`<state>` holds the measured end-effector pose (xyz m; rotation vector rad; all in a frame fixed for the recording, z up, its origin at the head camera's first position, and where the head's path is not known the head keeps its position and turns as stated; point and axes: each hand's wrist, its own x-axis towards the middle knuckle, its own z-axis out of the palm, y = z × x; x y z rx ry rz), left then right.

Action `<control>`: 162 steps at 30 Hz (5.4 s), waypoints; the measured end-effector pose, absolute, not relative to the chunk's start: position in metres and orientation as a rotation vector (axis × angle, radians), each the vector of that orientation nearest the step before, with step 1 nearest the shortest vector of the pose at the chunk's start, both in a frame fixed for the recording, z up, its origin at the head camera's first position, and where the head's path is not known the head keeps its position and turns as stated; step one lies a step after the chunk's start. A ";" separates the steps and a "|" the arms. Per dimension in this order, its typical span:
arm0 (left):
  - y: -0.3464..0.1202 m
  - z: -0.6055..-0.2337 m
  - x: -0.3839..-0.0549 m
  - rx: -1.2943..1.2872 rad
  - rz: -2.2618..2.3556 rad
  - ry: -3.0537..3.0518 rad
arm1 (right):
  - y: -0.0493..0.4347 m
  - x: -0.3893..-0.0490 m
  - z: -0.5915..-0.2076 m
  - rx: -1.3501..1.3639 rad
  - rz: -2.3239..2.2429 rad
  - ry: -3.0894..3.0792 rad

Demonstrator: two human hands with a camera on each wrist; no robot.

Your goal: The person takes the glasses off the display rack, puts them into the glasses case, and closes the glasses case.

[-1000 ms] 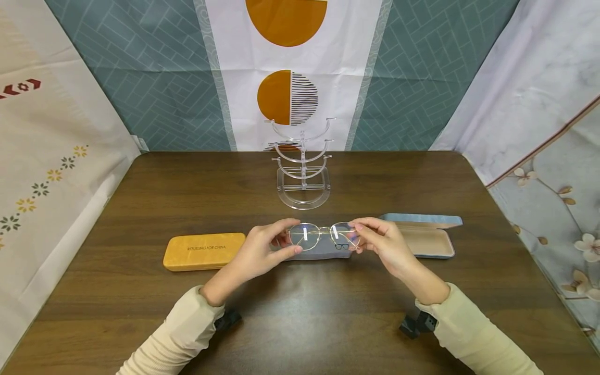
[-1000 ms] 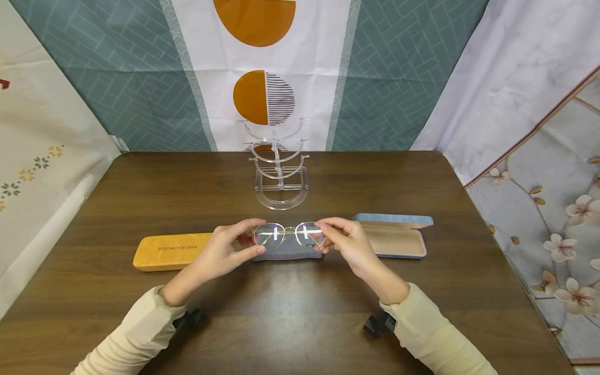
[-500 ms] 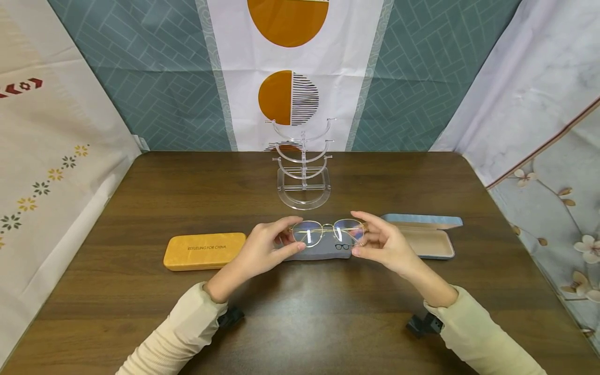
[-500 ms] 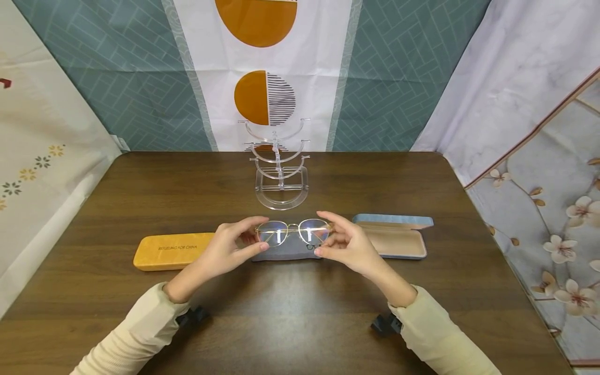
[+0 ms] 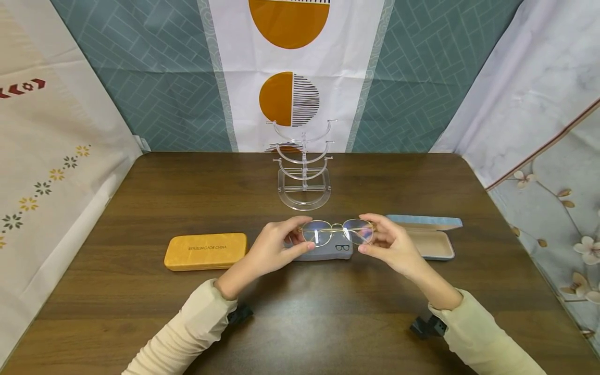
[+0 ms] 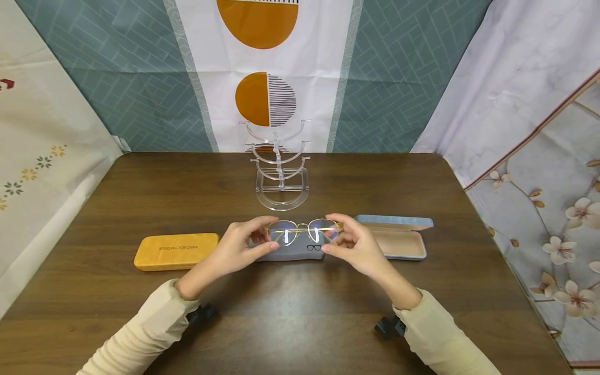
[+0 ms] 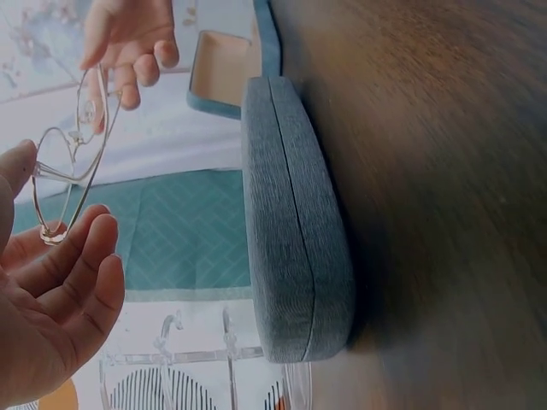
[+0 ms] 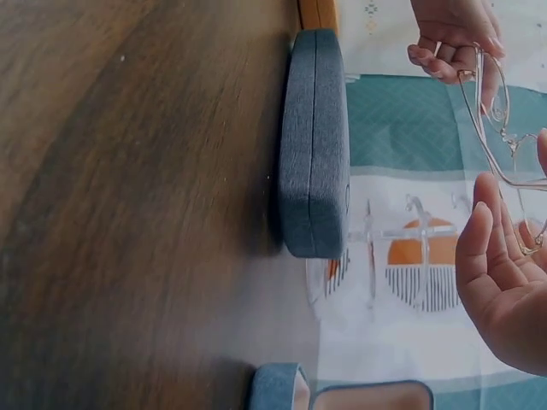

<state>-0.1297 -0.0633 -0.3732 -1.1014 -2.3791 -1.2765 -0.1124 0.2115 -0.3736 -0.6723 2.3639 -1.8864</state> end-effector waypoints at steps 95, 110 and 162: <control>0.071 -0.401 -0.146 -1.058 -1.042 -2.706 | 0.337 -0.100 -0.399 -0.281 -1.761 2.674; 0.090 -0.403 -0.146 -0.945 -1.040 -2.792 | 0.357 -0.099 -0.400 -0.208 -1.558 2.738; 0.127 -0.411 -0.154 -0.776 -0.807 -3.111 | 0.379 -0.116 -0.421 0.102 -1.277 2.727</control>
